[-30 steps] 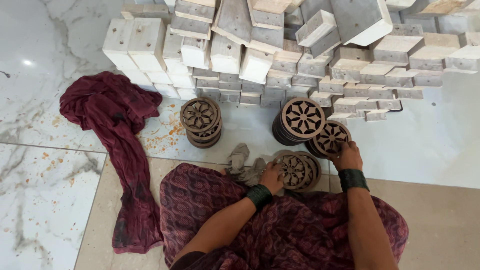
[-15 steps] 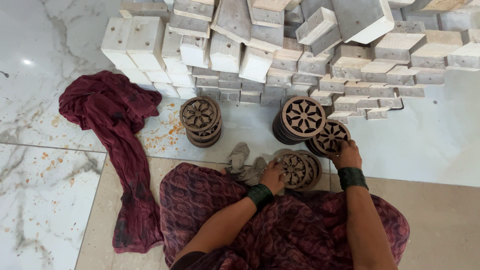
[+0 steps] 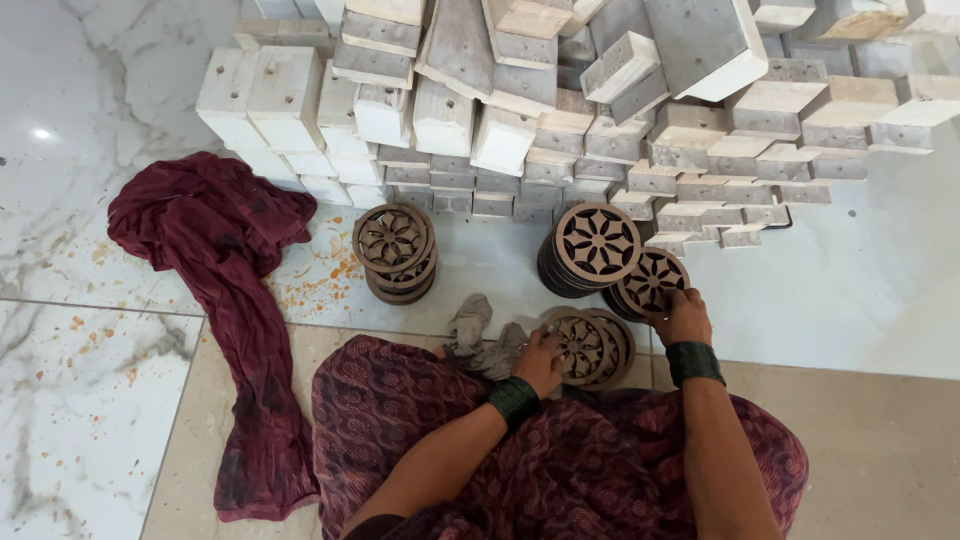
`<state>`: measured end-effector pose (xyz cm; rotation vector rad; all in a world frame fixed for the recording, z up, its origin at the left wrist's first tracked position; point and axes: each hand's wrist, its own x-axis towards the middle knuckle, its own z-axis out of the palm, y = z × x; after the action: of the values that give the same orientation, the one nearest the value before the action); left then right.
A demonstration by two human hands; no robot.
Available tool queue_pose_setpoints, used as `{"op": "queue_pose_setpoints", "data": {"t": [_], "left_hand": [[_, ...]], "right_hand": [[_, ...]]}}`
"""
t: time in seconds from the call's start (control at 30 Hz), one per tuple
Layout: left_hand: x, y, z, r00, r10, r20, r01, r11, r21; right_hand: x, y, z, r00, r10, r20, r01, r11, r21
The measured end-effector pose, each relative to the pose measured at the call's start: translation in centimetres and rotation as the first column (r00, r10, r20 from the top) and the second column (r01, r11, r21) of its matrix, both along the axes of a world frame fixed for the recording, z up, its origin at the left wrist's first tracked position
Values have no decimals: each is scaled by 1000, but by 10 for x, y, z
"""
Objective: The person sits on the floor and stacks carved round wooden decorative discs one at a time into piles, picking each disc from a loose group and placing it onto a growing stack beside them.
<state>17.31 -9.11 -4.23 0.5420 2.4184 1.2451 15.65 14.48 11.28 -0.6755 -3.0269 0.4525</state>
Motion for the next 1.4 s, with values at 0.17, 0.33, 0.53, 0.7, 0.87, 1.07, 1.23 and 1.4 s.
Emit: {"op": "queue_pose_setpoints", "data": {"t": [0.17,0.33,0.53,0.7,0.87,1.07,1.23,1.4], "left_hand": [[1,-1,3,999,3,-32,-4,1000,-31],[2,0,3,1000,4,15,-4,999,-43],[1,0,0,998,8,-67,-9,1000,-14],[-1,1,1,1000,-11,-1,11,996,-87],[-1,2,1,1000,-26,4,26,996,-86],[-1,1,1,1000,-24,7,24,997,-70],[3,0,2,997,-8,81,16,994,-106],[2,-2,4,1000,20,-2,-20,993,-112]], "right_hand": [[-1,-1,-2,999,9,-35,-9,1000,1],[0,0,-3,999,19,-49,-18,1000,10],[-2,-3,-1,999,9,-47,-8,1000,3],[-2,-5,1,998,14,-66,-16,1000,-16],[-1,-3,0,999,-4,-42,4,1000,-1],[-1,-2,-3,999,3,-42,-3,1000,-3],[6,-3,-2,999,-14,-33,14,1000,19],[24,-11,1,997,30,-78,-37,994,-100]]}}
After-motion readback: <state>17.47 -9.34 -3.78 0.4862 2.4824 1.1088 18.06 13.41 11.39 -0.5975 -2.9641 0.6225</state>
